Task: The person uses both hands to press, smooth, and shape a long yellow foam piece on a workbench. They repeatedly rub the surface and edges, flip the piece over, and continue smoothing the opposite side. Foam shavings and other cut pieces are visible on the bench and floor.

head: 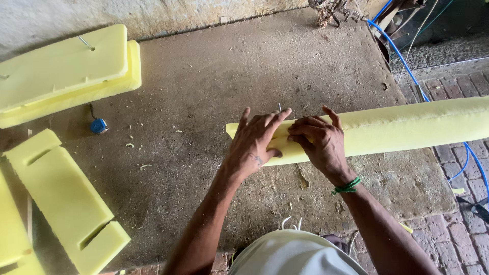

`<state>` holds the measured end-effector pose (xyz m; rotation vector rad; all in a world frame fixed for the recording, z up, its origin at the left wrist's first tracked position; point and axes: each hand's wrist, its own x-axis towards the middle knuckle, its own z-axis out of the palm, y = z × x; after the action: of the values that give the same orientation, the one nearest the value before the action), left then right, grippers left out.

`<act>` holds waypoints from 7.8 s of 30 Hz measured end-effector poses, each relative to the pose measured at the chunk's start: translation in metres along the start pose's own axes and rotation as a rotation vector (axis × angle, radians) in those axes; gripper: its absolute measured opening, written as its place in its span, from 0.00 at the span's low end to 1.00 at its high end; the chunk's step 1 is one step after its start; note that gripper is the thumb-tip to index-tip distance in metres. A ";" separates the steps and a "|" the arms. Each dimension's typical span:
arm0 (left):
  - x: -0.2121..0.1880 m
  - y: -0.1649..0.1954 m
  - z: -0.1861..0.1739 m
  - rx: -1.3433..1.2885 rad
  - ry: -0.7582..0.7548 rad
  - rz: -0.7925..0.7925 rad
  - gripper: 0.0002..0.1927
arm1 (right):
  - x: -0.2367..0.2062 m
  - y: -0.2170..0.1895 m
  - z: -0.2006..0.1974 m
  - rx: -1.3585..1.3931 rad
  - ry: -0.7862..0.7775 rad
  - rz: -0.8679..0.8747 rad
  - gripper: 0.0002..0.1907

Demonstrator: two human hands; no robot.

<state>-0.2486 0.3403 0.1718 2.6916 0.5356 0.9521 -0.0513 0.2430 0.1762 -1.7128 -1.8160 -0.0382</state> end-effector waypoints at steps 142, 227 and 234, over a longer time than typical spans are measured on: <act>-0.086 -0.021 0.007 -0.451 0.414 -0.456 0.44 | 0.029 -0.075 0.036 -0.021 0.020 -0.217 0.07; -0.028 0.019 0.087 -0.094 0.382 -0.451 0.23 | -0.017 0.084 -0.031 0.101 0.063 -0.206 0.09; 0.000 0.038 0.118 -0.025 0.439 -0.379 0.29 | -0.018 0.093 -0.016 0.102 0.065 -0.190 0.11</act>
<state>-0.1624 0.2941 0.0951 2.2332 1.0623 1.4143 0.0385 0.2348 0.1441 -1.4486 -1.8935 -0.0784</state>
